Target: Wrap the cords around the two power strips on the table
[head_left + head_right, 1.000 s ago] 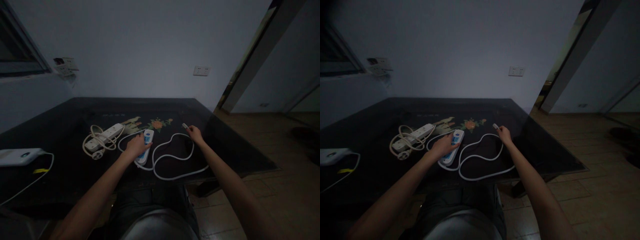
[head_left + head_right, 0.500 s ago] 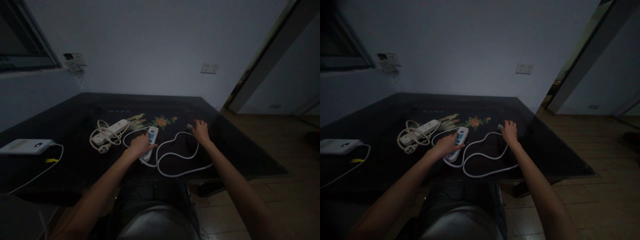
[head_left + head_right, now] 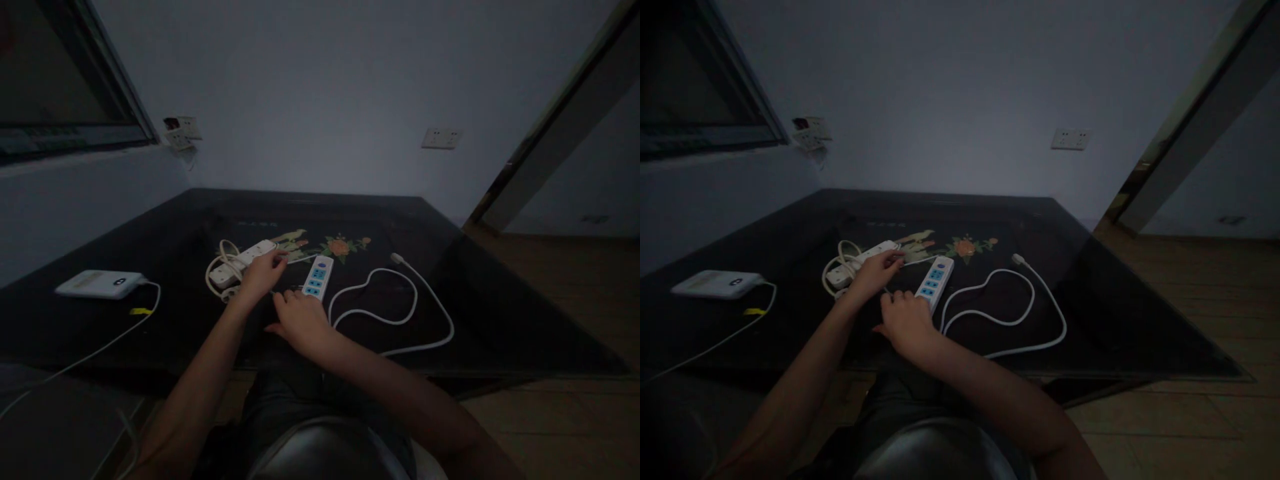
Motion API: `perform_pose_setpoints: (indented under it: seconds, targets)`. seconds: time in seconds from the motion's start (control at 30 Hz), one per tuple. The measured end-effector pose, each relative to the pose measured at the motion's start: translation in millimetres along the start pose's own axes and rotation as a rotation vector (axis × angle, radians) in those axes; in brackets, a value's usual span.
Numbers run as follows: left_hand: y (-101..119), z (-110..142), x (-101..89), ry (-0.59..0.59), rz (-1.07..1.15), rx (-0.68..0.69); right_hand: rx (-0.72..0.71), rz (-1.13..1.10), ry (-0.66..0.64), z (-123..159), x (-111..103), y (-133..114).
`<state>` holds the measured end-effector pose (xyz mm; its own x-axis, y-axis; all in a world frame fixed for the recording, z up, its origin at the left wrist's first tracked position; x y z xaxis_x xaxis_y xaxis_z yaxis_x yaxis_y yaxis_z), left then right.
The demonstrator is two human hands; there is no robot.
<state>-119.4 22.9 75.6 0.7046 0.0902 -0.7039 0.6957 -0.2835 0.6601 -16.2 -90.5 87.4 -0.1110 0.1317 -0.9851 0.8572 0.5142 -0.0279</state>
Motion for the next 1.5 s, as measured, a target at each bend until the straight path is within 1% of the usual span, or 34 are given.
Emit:
perform_pose_setpoints:
  seconds: [0.1,0.2,0.3,0.4,0.47,0.5,0.57,0.63,0.73,0.83,0.9,0.97,1.0,1.1,1.17,1.23,1.3,1.33,1.43,1.5]
  targets:
    - [-6.5,-0.3,-6.5,0.06,0.075,0.007,0.044,0.034,-0.081,-15.2,10.1,-7.5]
    - [-6.2,0.3,-12.5,0.101,0.138,0.025,0.07,0.003,-0.115,-20.7,5.7,2.3]
    - [-0.1,3.3,-19.8,0.159,0.171,0.04,0.106,-0.11,-0.091,-21.1,-7.4,25.5]
    - [5.2,8.3,-25.6,0.219,0.144,0.051,0.162,-0.313,0.035,-18.4,-21.6,60.5]
    - [4.2,10.7,-25.0,0.223,0.088,0.032,0.229,-0.464,0.122,-13.2,-25.2,88.2]
    - [2.1,11.3,-22.7,0.2,0.054,0.018,0.258,-0.537,0.157,-9.5,-24.6,101.6]
    - [-4.2,11.5,-14.2,0.105,0.008,-0.021,0.29,-0.662,0.209,0.0,-19.2,124.5]
    - [-11.1,11.7,-3.2,-0.007,0.012,-0.063,0.322,-0.769,0.214,10.9,-9.3,141.3]
    - [-16.5,13.6,10.8,-0.117,0.039,-0.122,0.398,-0.886,0.153,26.4,7.7,156.0]
    - [-13.6,17.9,22.3,-0.282,0.054,-0.146,0.401,-0.921,0.129,35.2,18.0,161.7]
    - [-9.8,21.5,27.8,-0.402,0.045,-0.145,0.386,-0.892,0.121,37.2,22.7,163.9]
    - [-7.0,24.2,30.7,-0.462,0.016,-0.129,0.397,-0.818,0.11,37.7,27.7,166.6]
    - [-5.9,24.9,31.5,-0.463,0.006,-0.117,0.401,-0.778,0.111,37.6,29.9,167.8]
    - [-4.2,26.1,34.4,-0.402,0.003,-0.1,0.374,-0.732,0.104,36.4,34.6,168.5]
    - [-3.1,26.8,38.3,-0.363,-0.005,-0.112,0.338,-0.762,0.043,34.8,36.5,165.6]
    - [-0.3,27.3,43.4,-0.356,-0.028,-0.102,0.29,-0.738,-0.03,32.4,34.8,159.6]
    - [4.0,27.7,48.1,-0.367,-0.052,-0.065,0.262,-0.585,-0.078,29.2,29.0,151.4]
    - [6.5,27.9,50.0,-0.376,-0.061,-0.038,0.27,-0.451,-0.107,27.5,25.8,146.7]
    - [13.5,29.8,54.1,-0.384,-0.074,0.036,0.358,-0.041,-0.221,23.3,18.0,131.5]
    - [17.8,32.8,56.7,-0.381,-0.072,0.061,0.387,0.069,-0.285,21.0,16.1,119.9]
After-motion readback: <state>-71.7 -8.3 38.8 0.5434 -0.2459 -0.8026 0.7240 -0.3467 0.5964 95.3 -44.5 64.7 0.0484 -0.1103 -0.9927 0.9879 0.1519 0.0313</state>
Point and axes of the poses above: each hand's wrist, its own z-axis away from the middle knuckle, its own x-axis out of the palm, y = z × x, the point moved 4 cm from there along -z, towards the middle knuckle, and after that the axes turned 7 degrees about z, right-handed, at the moved point
